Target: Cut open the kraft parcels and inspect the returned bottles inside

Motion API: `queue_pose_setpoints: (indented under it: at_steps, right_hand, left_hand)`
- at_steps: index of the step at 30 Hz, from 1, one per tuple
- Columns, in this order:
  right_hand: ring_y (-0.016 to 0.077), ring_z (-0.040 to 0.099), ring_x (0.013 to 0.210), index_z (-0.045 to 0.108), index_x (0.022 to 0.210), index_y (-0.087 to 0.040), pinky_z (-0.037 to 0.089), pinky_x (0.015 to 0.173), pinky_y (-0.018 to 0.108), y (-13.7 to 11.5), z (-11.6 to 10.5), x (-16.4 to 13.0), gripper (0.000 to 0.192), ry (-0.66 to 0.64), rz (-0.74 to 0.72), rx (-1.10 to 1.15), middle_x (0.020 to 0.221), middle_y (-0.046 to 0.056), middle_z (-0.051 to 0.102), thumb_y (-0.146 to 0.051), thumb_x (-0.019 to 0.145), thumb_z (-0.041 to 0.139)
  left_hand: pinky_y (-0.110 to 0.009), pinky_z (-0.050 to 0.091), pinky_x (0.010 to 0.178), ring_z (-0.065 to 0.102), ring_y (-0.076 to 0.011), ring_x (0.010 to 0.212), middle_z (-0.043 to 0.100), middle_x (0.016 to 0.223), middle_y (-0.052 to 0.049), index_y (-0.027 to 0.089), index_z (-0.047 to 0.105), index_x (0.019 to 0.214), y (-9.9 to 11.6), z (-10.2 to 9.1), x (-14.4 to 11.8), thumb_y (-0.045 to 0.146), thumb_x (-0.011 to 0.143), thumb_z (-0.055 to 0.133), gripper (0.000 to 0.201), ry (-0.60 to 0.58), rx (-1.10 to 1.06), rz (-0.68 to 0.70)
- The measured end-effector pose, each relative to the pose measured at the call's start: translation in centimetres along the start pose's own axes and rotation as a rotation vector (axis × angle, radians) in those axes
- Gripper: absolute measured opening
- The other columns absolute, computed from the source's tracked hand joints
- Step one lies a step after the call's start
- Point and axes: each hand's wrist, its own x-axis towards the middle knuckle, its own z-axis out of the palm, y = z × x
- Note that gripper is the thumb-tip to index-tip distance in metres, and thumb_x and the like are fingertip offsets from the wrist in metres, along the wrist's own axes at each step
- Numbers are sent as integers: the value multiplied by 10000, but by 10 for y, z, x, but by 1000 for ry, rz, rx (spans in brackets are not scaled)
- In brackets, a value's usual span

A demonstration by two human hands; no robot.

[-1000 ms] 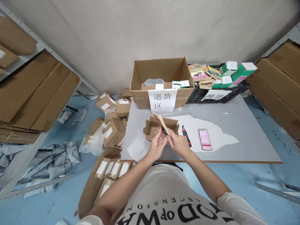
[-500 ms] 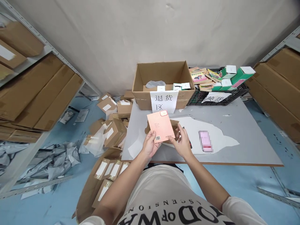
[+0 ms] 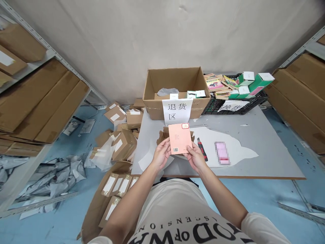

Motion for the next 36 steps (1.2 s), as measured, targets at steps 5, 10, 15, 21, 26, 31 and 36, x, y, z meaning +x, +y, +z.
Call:
queue_pose_setpoints:
  at_steps: [5,10,15,21,26,31,36]
  right_hand:
    - [250,628,1048,563,1147,-274,581,767,408,-2,-9,2,423,29,-10,-12,1180,77,644,-412,761,666]
    - [249,610,1089,544,1182,-265,562,827,411,-5,-12,2,421,66,-55,-68,1227,74,622,-406,796,636]
    - [245,554,1183,519,1280,-221,465,993,431,-6,-6,-3,440,107,-286,-442,1297,88,582,-406,882,517]
    - [216,487,1270,426,1404,-230,413,1069,414,9,6,-15,479,-96,-702,-965,1381,72,513,-200,927,403]
    - [265,361,1355,348,1448,-174,350,1103,503,9,6,-17,601,-279,-844,-1222,1453,128,403,-270,879,519]
    - [254,395,1337,447,1393,-205,313,1119,504,-2,-4,-9,513,-145,-757,-1178,1421,105,453,-291,891,510]
    - [277,514,1240,488,1365,-213,439,1027,461,-5,-17,-3,564,57,-323,-738,1349,103,539,-427,850,573]
  left_hand:
    - [-391,407,1030,520,-246,1231,561,1319,-133,178,598,1186,0,-1,-1,347,781,700,451,-10,-33,-15]
    - [-395,277,1124,376,-257,1346,458,1417,-120,192,602,1202,-5,4,-5,400,744,729,518,64,85,25]
    - [-344,180,1164,164,-239,1430,278,1524,-61,225,571,1262,-12,20,-16,389,750,726,560,26,271,176]
    - [-349,411,1024,529,-242,1212,611,1249,-98,194,612,1159,-23,34,-21,466,744,711,506,-75,90,164]
    - [-241,518,669,655,-141,685,676,703,-8,155,632,810,-20,30,-14,439,691,763,335,155,39,113]
    - [-328,520,826,667,-210,929,703,1014,-70,162,634,1025,-8,25,-11,340,738,741,354,93,-116,25]
    - [-437,454,984,632,-247,1052,666,1148,-90,156,616,1090,-3,17,-11,291,779,702,350,54,-178,-41]
